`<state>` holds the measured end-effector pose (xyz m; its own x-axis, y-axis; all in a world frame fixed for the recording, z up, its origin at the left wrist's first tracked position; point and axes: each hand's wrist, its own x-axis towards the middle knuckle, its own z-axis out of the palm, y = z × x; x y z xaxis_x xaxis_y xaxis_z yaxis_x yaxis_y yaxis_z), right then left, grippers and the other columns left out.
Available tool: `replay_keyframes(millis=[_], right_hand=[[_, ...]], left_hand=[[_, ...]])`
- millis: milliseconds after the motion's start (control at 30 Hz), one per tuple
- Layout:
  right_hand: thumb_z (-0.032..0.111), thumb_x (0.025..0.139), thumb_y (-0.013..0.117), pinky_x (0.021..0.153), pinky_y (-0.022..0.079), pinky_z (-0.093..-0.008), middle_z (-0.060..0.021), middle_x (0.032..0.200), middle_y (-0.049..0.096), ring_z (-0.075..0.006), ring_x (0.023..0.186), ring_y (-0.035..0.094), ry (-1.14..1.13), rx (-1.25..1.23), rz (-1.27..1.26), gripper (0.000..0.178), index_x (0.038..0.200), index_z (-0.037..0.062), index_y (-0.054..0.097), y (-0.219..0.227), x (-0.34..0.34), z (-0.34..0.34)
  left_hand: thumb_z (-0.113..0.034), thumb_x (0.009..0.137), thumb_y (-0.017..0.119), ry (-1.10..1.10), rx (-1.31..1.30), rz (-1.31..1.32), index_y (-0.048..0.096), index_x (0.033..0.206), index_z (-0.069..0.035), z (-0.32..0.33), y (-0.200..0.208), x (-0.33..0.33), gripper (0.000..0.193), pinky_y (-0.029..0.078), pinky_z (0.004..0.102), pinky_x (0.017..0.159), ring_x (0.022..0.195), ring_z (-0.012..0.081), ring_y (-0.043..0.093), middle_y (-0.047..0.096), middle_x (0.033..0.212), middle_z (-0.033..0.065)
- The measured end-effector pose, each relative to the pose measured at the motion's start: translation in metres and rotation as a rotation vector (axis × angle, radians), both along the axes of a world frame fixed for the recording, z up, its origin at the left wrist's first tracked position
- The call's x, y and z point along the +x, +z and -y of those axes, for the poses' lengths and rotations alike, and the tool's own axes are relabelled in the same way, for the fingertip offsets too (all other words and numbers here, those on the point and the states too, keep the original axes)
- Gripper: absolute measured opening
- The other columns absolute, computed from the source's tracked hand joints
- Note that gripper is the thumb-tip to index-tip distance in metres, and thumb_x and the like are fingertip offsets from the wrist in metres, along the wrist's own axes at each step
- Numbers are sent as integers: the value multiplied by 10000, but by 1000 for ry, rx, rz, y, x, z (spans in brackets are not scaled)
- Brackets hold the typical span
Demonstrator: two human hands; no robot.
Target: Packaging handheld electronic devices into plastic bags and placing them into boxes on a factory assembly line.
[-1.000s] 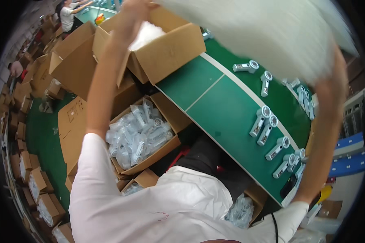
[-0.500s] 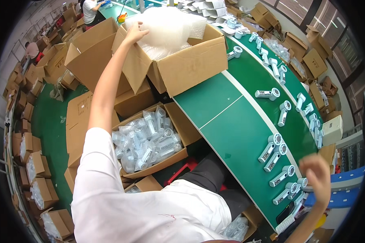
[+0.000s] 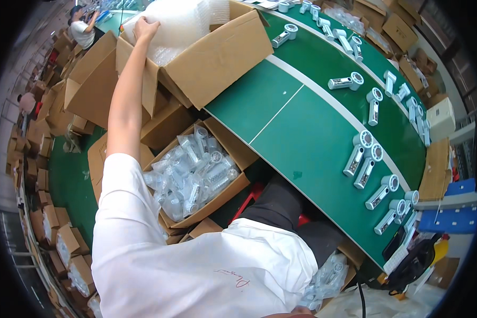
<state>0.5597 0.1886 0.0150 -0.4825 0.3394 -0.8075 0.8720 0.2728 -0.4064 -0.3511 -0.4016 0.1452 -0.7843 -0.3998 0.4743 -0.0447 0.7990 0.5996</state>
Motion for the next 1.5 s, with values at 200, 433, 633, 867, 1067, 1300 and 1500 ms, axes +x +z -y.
replay_keyframes(millis=[200,433,633,867,1067,1300,1500], right_hand=[[110,933,546,541,382,-224,-29,767,533,-115,582,447,95,417,-321,73,941,50,586,41,-159,70],[50,887,584,563,414,-252,-76,723,556,-157,587,472,-117,267,-1481,53,938,40,593,99,-313,97],[-10,881,563,494,400,-210,-64,737,559,-119,529,475,-251,34,-1792,91,964,26,576,141,-405,88],[60,791,701,815,485,-313,-106,1087,601,-210,901,589,455,-9,-1623,432,1213,65,608,156,-528,160],[387,829,722,1060,387,-504,-176,1505,367,-345,1374,386,683,652,-1914,726,1458,188,417,163,-674,282],[533,880,594,1119,291,-572,-260,1531,323,-407,1423,307,795,633,-1726,718,1461,147,424,134,-778,331],[541,927,539,1094,316,-592,-257,1482,390,-404,1382,367,627,360,-1749,722,1461,72,410,149,-738,300]], left_hand=[[-245,763,777,-258,302,-28,588,1217,14,-22,12,4,555,514,345,925,1050,275,624,632,1166,180],[-207,731,806,-108,210,-149,512,1275,-6,-15,9,20,650,493,396,969,1079,344,619,600,1231,184],[-257,744,792,26,8,-142,527,1237,14,-7,-5,-2,623,504,417,949,1039,370,639,652,1138,184],[-342,778,728,-91,-3,-235,588,1105,35,-46,46,70,518,520,418,873,967,364,651,678,1028,191],[-343,790,679,-242,-31,-209,619,1029,31,-55,73,124,448,518,375,788,892,307,638,674,996,180],[-304,813,622,-350,112,-119,644,982,-30,-10,141,185,322,476,289,717,806,206,588,649,949,145],[-409,879,643,109,-642,-331,662,1093,-37,20,227,302,429,514,352,748,821,243,646,698,960,134]])
